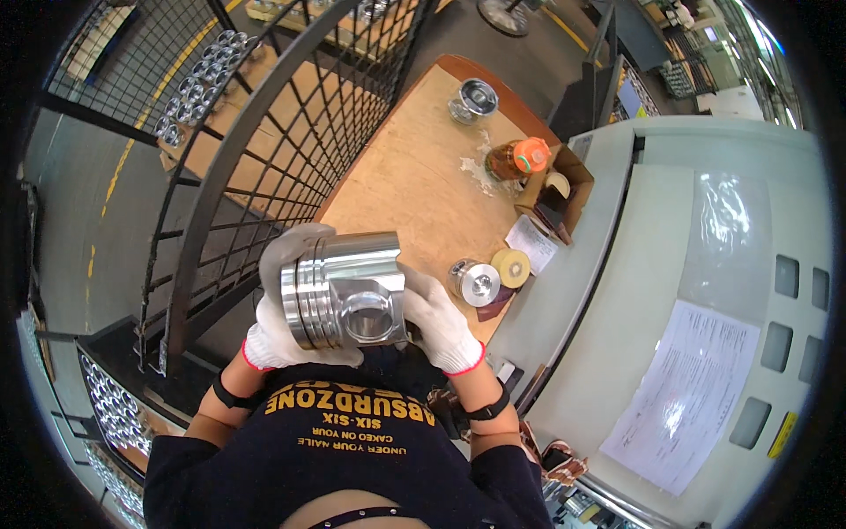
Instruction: Machining, measuring, and organizing metal pistons in a factory setting.
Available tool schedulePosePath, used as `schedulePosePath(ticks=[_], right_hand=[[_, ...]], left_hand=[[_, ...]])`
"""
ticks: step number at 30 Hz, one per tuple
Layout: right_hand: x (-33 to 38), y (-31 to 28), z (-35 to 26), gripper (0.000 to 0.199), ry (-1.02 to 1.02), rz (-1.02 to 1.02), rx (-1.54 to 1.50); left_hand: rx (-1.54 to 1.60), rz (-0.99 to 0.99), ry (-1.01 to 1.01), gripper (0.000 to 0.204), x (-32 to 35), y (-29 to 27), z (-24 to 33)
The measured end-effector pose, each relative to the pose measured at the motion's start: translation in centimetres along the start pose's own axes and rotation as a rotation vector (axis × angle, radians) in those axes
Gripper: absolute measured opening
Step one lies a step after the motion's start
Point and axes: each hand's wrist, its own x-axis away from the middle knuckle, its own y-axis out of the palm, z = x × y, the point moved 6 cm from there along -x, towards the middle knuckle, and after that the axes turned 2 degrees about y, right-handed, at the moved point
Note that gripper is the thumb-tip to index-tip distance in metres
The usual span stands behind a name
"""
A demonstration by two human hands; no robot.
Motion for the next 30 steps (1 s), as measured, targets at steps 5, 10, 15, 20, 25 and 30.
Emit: schedulePosePath(ticks=[5, 10, 15, 20, 25, 30], right_hand=[[0.4, -0.2, 0.7, 0.044, 0.142, 0.092, -0.505], [0.2, -0.5, 1.3, 0.041, 0.129, 0.202, -0.448], [2.0, -2.2, -3.0, 0.029, -0.297, 0.588, 0.484], [3.8, 0.9, -7.4, 0.048, -0.646, 0.524, 1.304], [4.1, 1.9, -8.1, 0.052, -0.552, 0.415, 1.317], [4.6, 1.0, -6.1, 0.074, -0.675, 0.605, 0.973]], left_hand=[[0.016, 0.052, 0.194, 0.115, -0.6, 0.3, 1.5], [0.138, 0.006, 0.118, 0.121, 1.0, 1.4, -1.2], [0.482, -0.156, -0.088, 0.145, -0.9, 1.3, 0.1], [1.339, -0.16, -0.816, 0.116, 0.0, 4.4, -3.5], [1.239, -0.105, -0.815, 0.095, -0.1, 5.2, -4.6], [1.119, -0.017, -0.785, 0.101, -0.1, 4.6, -5.3]])
